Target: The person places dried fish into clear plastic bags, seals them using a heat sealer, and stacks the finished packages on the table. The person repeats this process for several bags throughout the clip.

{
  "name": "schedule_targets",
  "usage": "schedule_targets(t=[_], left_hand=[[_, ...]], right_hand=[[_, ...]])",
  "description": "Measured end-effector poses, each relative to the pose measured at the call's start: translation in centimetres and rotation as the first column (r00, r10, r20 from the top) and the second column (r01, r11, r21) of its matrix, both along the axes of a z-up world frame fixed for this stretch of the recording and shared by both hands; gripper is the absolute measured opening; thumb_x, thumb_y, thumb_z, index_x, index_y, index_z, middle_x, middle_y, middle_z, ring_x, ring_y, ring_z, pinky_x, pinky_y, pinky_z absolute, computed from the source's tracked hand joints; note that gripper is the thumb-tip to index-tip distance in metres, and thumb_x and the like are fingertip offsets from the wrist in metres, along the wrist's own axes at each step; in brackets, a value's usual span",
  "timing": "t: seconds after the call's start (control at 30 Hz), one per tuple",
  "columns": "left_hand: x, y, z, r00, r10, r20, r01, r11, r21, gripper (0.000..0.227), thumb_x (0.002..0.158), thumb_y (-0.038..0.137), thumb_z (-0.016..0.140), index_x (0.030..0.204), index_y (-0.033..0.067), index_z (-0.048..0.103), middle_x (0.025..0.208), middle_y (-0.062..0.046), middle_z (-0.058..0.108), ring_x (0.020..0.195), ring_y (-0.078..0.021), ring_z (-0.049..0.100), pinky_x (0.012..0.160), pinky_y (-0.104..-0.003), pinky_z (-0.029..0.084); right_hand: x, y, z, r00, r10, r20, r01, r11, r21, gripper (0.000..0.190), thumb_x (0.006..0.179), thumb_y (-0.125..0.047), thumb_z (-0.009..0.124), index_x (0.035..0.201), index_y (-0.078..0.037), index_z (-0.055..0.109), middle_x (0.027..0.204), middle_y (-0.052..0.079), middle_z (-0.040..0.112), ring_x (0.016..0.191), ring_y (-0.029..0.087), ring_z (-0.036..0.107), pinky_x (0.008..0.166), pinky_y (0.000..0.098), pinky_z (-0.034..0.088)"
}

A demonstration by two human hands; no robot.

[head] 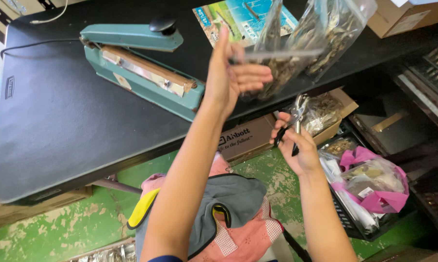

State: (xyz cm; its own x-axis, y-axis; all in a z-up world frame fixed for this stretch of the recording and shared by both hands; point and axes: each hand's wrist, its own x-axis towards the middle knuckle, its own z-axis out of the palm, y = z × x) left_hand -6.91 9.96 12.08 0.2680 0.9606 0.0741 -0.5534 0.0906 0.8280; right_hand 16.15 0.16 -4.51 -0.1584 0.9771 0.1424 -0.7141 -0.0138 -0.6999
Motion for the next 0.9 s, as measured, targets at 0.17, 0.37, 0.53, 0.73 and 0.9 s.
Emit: schedule_targets(t=[0.17,0.37,0.53,0.73,0.9], left_hand=[[-1.6,-6.6,-8.2,0.933,0.117,-0.339,-0.026,0.965,0.261,0.025,0.102,0.022,0.066,0.087,0.0054,0.055,0.084,-0.002,0.057,0.086,-0.0183,0.061,0.072,-0.028,0.05],[-1.4,-10.5,-13.3,0.917,0.164,-0.363,-0.081,0.969,0.233,0.041,0.087,-0.011,0.067,0.12,0.006,0.05,0.114,-0.008,0.069,0.104,-0.0124,0.064,0.086,-0.023,0.05],[-0.8,-10.5,-15.3,0.957,0.087,-0.278,-0.034,0.982,0.188,0.056,0.085,-0.019,0.064,0.131,0.0066,0.044,0.134,-0.013,0.063,0.108,-0.0142,0.069,0.089,-0.026,0.056],[-1.4,-10.6,-15.1,0.949,0.101,-0.298,-0.031,0.972,0.233,0.055,0.085,-0.02,0.064,0.129,0.0055,0.043,0.134,-0.016,0.064,0.104,-0.0169,0.07,0.091,-0.028,0.058],[-1.6,-10.8,-14.7,0.945,0.109,-0.308,-0.039,0.973,0.226,0.053,0.085,-0.019,0.066,0.127,0.0048,0.043,0.132,-0.015,0.064,0.105,-0.0177,0.072,0.09,-0.029,0.058]], right_hand=[[-2.1,-3.3,-5.5,0.999,0.042,0.009,-0.04,0.984,-0.172,0.045,0.106,-0.026,0.052,0.141,0.003,0.054,0.112,0.015,0.065,0.1,0.027,0.063,0.091,0.0435,0.052],[-4.1,-7.3,-10.4,0.978,-0.035,0.207,0.078,0.975,-0.207,0.031,0.09,-0.006,0.05,0.12,0.002,0.053,0.113,0.016,0.067,0.107,0.026,0.065,0.1,0.0393,0.05],[-5.2,-8.2,-10.9,0.783,-0.087,0.616,0.172,0.982,-0.081,0.019,0.085,-0.004,0.053,0.103,-0.002,0.061,0.094,0.009,0.065,0.091,0.018,0.062,0.085,0.0307,0.049],[-7.1,-6.6,-9.5,0.778,-0.075,0.624,0.119,0.992,-0.029,0.009,0.089,-0.005,0.055,0.094,-0.002,0.062,0.084,0.002,0.059,0.08,0.012,0.056,0.075,0.0274,0.047],[-7.1,-6.6,-8.5,0.818,-0.062,0.572,0.074,0.997,0.001,0.011,0.086,-0.003,0.054,0.096,-0.002,0.058,0.089,0.0,0.059,0.081,0.01,0.056,0.076,0.0263,0.048]])
